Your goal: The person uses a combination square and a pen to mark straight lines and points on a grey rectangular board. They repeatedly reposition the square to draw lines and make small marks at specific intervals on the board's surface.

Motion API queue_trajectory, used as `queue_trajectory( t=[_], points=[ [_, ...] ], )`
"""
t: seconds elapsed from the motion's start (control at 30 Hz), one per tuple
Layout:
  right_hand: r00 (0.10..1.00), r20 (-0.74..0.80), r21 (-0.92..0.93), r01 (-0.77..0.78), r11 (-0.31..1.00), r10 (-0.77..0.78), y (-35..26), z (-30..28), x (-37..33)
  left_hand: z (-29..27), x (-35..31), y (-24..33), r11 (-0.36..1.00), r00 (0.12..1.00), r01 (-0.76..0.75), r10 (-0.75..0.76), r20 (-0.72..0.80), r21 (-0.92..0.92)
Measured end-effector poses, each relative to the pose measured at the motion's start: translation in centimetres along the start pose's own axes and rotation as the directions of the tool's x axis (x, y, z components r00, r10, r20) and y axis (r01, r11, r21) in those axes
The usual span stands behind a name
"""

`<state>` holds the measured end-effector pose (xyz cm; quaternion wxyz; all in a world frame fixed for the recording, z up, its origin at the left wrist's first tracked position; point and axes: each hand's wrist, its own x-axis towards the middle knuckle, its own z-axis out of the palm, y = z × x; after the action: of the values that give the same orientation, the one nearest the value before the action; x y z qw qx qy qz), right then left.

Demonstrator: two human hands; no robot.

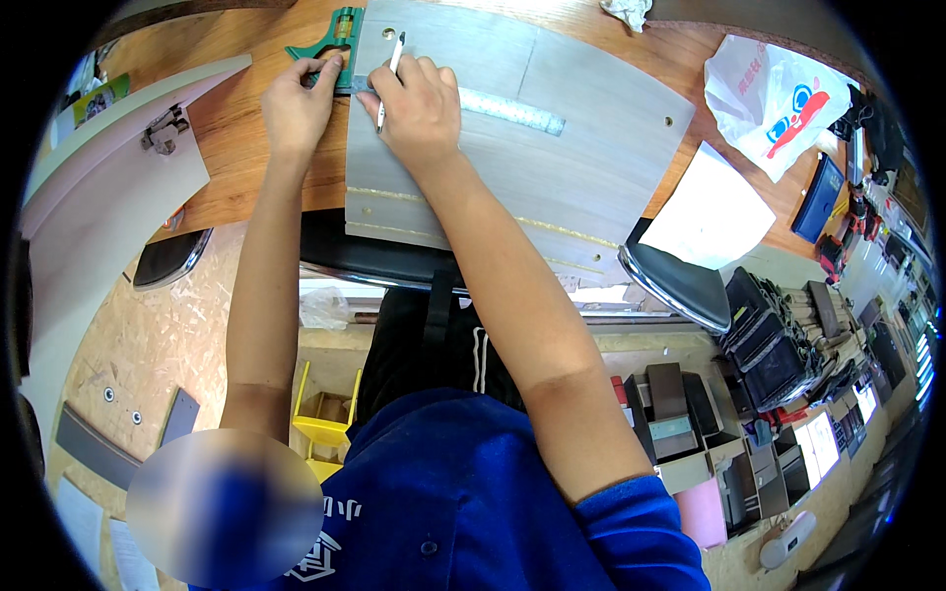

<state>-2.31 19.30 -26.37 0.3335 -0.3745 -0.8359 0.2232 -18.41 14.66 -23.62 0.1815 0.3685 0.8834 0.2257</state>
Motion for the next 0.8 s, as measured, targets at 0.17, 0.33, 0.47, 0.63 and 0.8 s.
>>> queue_trajectory(
  t=[0.17,0.33,0.47,0.63,0.8],
  points=[
    [1.0,-0.001,-0.003,0.003,1.0,-0.003,0.02,0.09,-0.04,-0.16,0.0,-0.02,1.0,1.0,0.014,-0.013,0.022,-0.013],
    [0.999,0.035,-0.019,-0.017,1.0,0.018,0.17,0.12,-0.12,0.07,-0.1,-0.05,0.999,1.0,-0.019,0.019,-0.004,-0.031],
    [0.996,0.079,-0.025,-0.038,0.999,0.04,0.17,0.05,-0.24,0.39,-0.08,-0.4,1.0,1.0,-0.022,0.022,-0.023,-0.019],
    [0.999,0.037,-0.002,-0.019,1.0,0.019,0.09,0.05,-0.09,0.23,-0.12,-0.15,1.0,1.0,-0.006,0.006,-0.007,-0.019],
    [0.999,0.038,-0.008,-0.015,1.0,0.015,0.02,0.0,-0.08,0.04,-0.11,-0.16,0.999,0.999,-0.038,0.038,-0.001,-0.007]
  ],
)
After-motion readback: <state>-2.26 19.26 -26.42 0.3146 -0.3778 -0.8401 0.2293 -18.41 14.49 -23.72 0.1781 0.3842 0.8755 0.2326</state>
